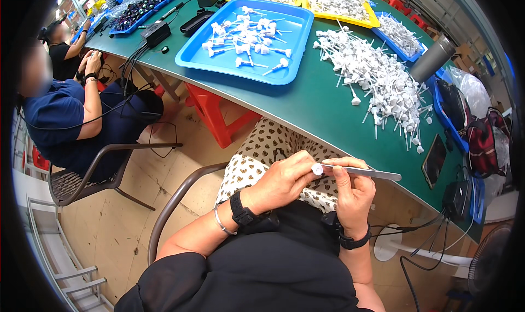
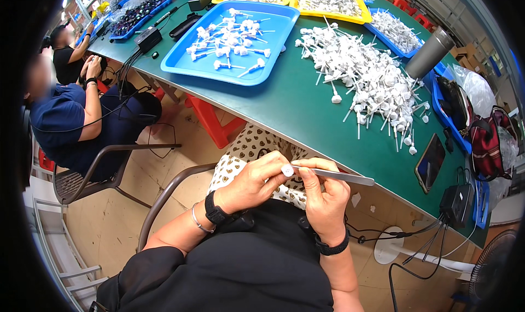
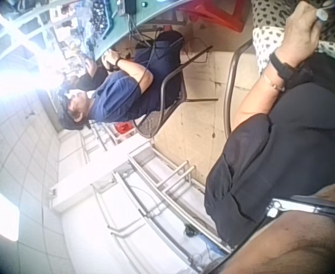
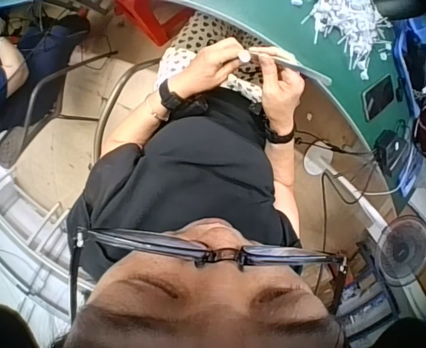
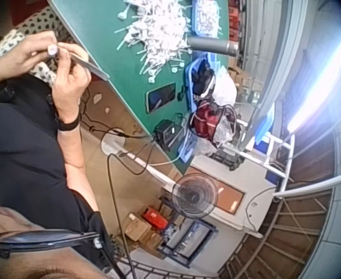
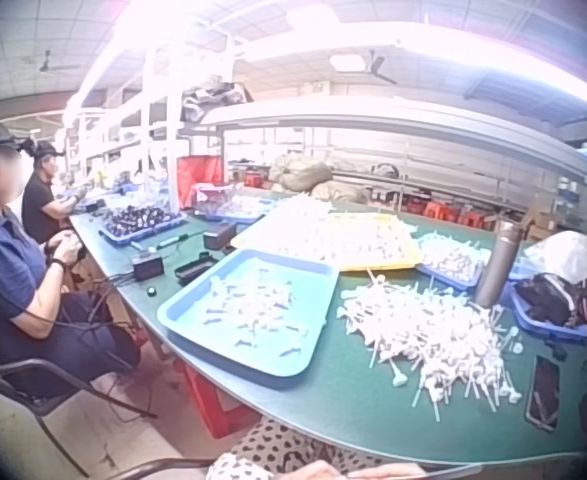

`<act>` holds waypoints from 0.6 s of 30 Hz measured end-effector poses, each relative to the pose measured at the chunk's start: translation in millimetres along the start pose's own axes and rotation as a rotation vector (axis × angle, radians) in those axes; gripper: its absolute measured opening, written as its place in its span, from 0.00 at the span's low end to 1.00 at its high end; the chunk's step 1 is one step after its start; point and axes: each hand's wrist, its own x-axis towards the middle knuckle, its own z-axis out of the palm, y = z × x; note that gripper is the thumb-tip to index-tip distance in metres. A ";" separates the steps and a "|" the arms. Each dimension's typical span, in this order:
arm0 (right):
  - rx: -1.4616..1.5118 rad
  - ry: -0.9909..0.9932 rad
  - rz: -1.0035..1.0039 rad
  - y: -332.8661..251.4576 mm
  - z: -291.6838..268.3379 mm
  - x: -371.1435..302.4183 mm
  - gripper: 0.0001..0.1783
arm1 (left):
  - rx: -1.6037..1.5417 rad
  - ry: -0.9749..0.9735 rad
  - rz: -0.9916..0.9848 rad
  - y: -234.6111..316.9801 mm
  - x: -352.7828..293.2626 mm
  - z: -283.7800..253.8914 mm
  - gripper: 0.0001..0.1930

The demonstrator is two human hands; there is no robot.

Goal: The person sits at a green workbench and uses tweezers to pick up small white plastic components from a pile. They manipulate each component individually, appearing to attach or adjust a small part, before placing the finished item into a blue tray. The process is repeated continuously throughout the video.

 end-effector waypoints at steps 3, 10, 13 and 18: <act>-0.007 0.006 0.003 -0.7 0.6 0.3 0.05 | 0.006 0.003 0.001 -0.5 0.1 0.5 0.07; -0.053 0.000 -0.029 2.5 -0.9 0.4 0.05 | 0.018 0.000 -0.011 0.4 0.4 1.0 0.07; -0.027 0.008 -0.017 1.0 0.6 0.4 0.05 | 0.018 -0.004 -0.009 -0.1 0.7 0.9 0.07; -0.062 -0.004 -0.035 2.5 -0.4 1.0 0.05 | 0.021 -0.009 -0.017 -0.2 0.7 1.1 0.07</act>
